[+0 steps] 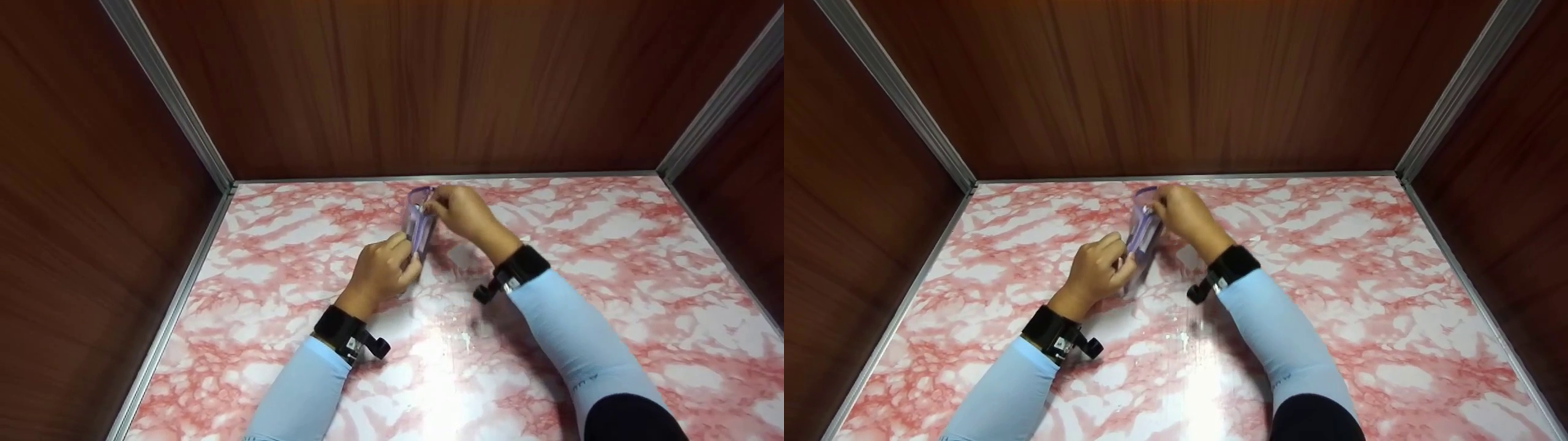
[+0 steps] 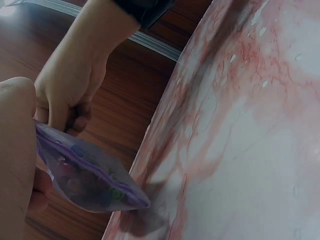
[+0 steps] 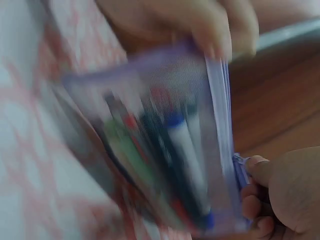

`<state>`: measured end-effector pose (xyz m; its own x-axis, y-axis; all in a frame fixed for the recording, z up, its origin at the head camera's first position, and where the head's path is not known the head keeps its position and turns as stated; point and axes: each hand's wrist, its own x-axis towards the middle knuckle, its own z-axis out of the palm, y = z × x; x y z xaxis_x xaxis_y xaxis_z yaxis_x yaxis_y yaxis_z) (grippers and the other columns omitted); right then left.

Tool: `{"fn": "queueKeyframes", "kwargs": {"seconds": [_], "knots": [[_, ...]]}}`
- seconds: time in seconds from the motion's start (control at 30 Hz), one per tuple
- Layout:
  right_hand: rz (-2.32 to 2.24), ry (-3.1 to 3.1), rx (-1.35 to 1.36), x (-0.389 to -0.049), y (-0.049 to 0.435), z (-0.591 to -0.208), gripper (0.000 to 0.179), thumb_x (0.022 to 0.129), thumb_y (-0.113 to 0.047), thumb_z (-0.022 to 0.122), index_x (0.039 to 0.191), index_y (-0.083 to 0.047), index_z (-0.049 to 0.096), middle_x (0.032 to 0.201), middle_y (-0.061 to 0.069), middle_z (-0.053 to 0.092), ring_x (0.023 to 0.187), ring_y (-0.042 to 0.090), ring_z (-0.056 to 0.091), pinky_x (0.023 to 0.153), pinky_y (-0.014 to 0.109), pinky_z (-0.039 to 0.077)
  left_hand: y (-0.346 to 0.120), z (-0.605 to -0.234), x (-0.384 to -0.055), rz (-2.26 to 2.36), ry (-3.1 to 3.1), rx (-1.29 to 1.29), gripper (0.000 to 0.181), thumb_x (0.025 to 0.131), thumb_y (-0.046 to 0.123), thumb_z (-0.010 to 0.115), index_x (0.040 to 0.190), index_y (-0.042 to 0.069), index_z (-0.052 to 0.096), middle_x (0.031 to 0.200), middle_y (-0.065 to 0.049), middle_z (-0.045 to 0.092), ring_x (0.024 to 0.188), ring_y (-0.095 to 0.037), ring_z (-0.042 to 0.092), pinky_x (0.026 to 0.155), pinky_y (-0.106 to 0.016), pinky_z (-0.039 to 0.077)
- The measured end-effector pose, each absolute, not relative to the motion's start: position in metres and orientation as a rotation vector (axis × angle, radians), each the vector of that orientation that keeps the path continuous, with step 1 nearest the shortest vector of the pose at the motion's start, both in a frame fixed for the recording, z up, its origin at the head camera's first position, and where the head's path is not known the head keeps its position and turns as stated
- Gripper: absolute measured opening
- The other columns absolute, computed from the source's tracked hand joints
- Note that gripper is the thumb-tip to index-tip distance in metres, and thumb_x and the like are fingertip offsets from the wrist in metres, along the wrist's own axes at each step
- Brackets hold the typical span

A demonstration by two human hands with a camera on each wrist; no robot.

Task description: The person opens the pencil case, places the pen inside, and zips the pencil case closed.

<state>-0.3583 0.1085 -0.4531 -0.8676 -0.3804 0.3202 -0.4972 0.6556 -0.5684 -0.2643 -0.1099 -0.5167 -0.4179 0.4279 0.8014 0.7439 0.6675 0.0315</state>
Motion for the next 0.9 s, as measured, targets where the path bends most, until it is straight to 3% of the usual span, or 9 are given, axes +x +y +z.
{"fn": "queueKeyframes", "kwargs": {"seconds": [0.13,0.3,0.6,0.73,0.9], "knots": [[0.913,-2.67,0.666,-0.382,0.118,-0.451,0.02,0.109,-0.015,0.075,0.1,0.002,0.078,0.098,0.021,0.08,0.089,0.037,0.075,0.082,0.05,0.06,-0.106,-0.516,-0.262,-0.521,-2.064,-0.975,0.012,0.093,0.013,0.074,0.086,0.008,0.065,0.092,-0.007,0.072,0.061,-0.019,0.065,0.056,-0.033,0.061],[0.886,-2.653,0.563,-0.404,0.126,-0.447,0.02,0.11,-0.015,0.073,0.103,0.003,0.078,0.103,0.024,0.081,0.096,0.04,0.076,0.09,0.055,0.062,-0.1,-0.514,-0.261,-0.547,-2.021,-1.062,0.018,0.09,0.011,0.077,0.08,0.01,0.062,0.081,-0.003,0.062,0.059,-0.016,0.056,0.056,-0.032,0.058],[1.003,-2.678,0.434,-0.418,0.127,-0.451,0.024,0.113,-0.022,0.073,0.109,0.001,0.079,0.106,0.022,0.081,0.098,0.035,0.073,0.09,0.051,0.06,-0.093,-0.517,-0.255,-0.618,-2.049,-1.124,0.019,0.09,0.011,0.077,0.079,0.011,0.062,0.079,-0.002,0.059,0.061,-0.015,0.056,0.058,-0.032,0.057],[1.012,-2.686,0.422,-0.42,0.127,-0.454,0.023,0.112,-0.021,0.073,0.108,0.0,0.08,0.106,0.021,0.08,0.097,0.034,0.073,0.089,0.05,0.06,-0.087,-0.516,-0.253,-0.593,-2.117,-1.131,0.019,0.095,0.015,0.076,0.082,0.012,0.063,0.084,-0.002,0.063,0.065,-0.016,0.059,0.06,-0.033,0.058],[1.074,-2.707,0.389,-0.42,0.131,-0.459,0.021,0.112,-0.018,0.072,0.11,0.0,0.082,0.101,0.019,0.081,0.092,0.031,0.073,0.078,0.036,0.057,-0.079,-0.518,-0.248,-0.643,-2.2,-1.119,0.02,0.099,0.019,0.077,0.086,0.01,0.065,0.09,-0.003,0.067,0.069,-0.018,0.063,0.062,-0.034,0.059]]}}
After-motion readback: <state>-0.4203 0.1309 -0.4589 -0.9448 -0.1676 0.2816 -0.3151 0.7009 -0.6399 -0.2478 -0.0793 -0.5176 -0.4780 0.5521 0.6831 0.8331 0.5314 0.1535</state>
